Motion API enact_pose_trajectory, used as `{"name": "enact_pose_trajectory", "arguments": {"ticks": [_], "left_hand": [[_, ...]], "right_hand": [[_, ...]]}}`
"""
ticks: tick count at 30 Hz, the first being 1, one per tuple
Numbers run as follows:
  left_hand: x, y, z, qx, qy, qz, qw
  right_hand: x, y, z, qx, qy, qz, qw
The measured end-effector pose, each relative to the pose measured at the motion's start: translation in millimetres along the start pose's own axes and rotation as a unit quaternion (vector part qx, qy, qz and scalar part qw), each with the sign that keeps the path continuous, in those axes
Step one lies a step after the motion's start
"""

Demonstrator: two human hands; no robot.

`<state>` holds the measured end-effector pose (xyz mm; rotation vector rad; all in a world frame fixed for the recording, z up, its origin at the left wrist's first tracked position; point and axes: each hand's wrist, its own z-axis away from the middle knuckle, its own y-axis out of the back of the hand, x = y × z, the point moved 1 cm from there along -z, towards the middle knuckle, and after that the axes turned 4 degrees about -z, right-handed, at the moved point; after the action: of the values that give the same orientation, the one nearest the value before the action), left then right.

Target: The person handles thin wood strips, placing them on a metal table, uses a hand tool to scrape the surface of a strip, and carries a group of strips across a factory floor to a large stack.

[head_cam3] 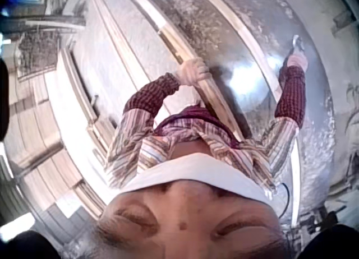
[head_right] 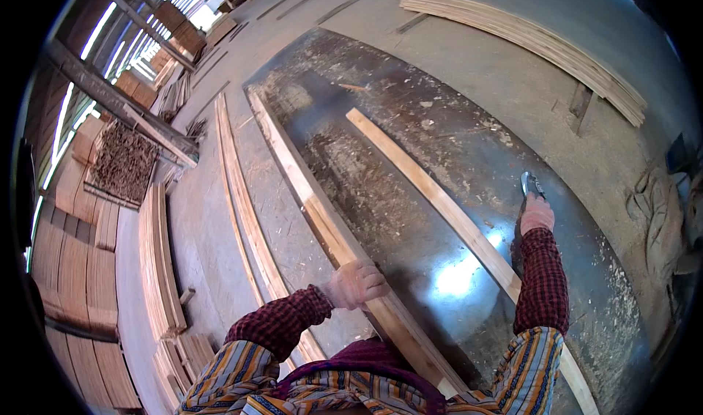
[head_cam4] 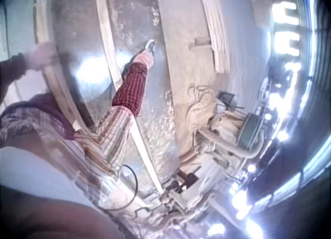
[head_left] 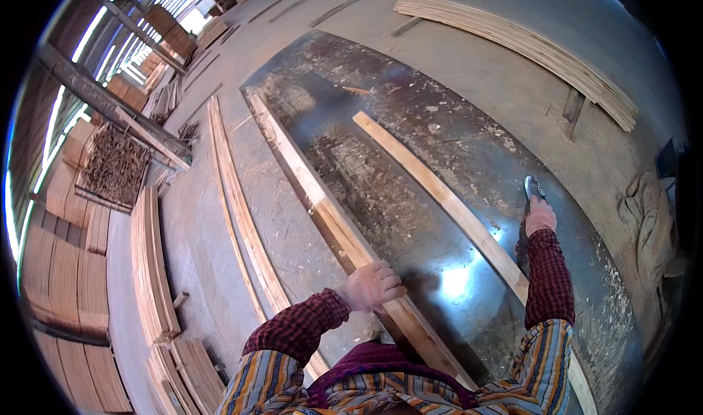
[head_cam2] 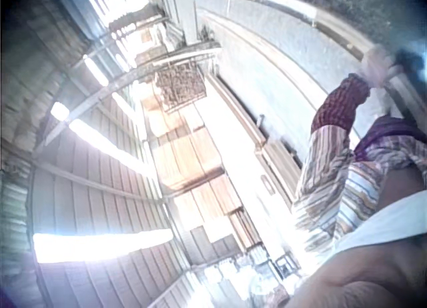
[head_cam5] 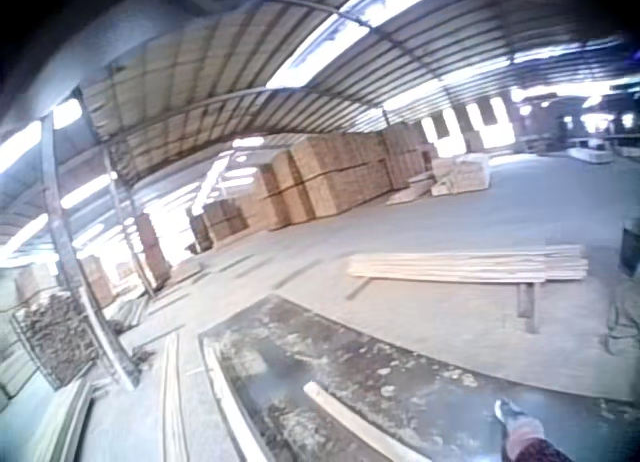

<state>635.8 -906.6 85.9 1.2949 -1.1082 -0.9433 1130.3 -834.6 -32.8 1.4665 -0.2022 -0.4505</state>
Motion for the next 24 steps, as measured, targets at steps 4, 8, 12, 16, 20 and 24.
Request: {"name": "enact_pose_trajectory", "arguments": {"ticks": [4, 8, 12, 16, 20, 24], "left_hand": [[-15.7, -2.3, -14.2, -0.036, -0.002, 0.039, 0.999], [-12.0, -25.5, -37.0, -0.004, -0.068, 0.026, 0.997], [3.0, -10.5, -58.1, -0.007, -0.064, 0.034, 0.997], [-14.3, -35.9, -46.5, 0.055, -0.068, -0.041, 0.995], [19.8, -13.2, -42.2, 0.025, -0.115, -0.066, 0.991], [126.8, 24.9, -84.0, -0.008, -0.073, 0.053, 0.996]], "right_hand": [[10.7, -1.0, 26.8, -0.049, 0.055, -0.015, 0.997], [41.0, 71.6, 189.2, 0.025, -0.067, -0.131, 0.989], [77.5, 102.0, 358.7, 0.325, -0.146, -0.361, 0.862], [80.4, 114.5, 537.9, 0.381, -0.378, -0.626, 0.565], [72.2, 76.1, 722.0, 0.506, -0.485, -0.585, 0.408], [91.7, 39.4, 822.8, 0.568, -0.521, -0.538, 0.342]]}}
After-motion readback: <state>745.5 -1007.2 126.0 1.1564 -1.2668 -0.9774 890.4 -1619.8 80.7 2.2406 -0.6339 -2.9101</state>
